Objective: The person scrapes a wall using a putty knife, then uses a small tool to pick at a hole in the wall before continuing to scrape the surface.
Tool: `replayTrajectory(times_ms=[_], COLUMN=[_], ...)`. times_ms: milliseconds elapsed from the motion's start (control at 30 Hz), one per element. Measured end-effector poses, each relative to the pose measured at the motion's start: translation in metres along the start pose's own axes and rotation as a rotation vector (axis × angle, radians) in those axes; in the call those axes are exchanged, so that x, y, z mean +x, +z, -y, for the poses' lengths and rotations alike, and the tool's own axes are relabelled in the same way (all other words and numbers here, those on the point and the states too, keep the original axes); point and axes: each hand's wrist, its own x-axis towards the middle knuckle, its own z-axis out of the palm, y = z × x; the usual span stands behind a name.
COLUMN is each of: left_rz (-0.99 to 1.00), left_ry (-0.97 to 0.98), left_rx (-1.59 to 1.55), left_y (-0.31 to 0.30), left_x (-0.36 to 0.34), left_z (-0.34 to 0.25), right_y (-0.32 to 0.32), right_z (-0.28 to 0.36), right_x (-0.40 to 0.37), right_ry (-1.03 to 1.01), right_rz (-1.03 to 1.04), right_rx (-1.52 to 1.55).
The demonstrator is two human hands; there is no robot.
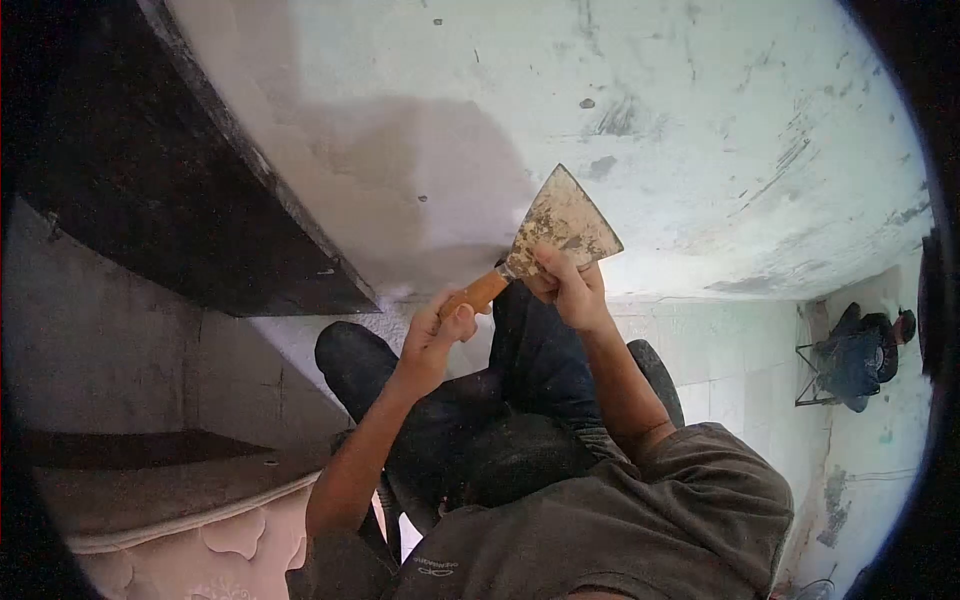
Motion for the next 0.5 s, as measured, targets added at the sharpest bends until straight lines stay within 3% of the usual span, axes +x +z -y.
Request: replayTrajectory(times_ms=[67,133,200,267,333,367,400,500], left_rz=[0.022,-0.032,-0.036,-0.031,-0.077,-0.057,-0.035,-0.084], left_ry=[-0.024,-0.066,-0.031,0.012,-0.020,0.010,0.022,0.015], left_rx=[0.011,-0.060,-0.026,0.013,0.079,0.066,0.065,0.129], left_y=[-0.002,0.000,0.007,0.007,0.001,-0.001,-0.002,-0.001], left_x=[-0.001,0.001,0.005,0.009,0.011,0.013,0.014,0.014], left_z=[0.002,0.004,0.002,0.005,0.008,0.008,0.008,0.009], right_y=[-0.009,-0.016,-0.033,-0.039,-0.051,-0.055,-0.063,-0.061], right_z=[-0.002,0.011,0.011,0.022,0.038,0.047,0.071,0.114], right_x=[-0.002,-0.003,-0.002,0.000,0.014,0.021,0.029,0.054], right_ry=[-0.007,0.199,0.127,-0.001,-0.396,-0.455,-0.587,-0.761], right_rz=[0.050,0.048,0.090,-0.080,-0.294,-0.519,-0.516,-0.795], right_rx=[0.019,-0.096,-0.183,-0.131,-0.397,-0.366,-0.476,-0.311])
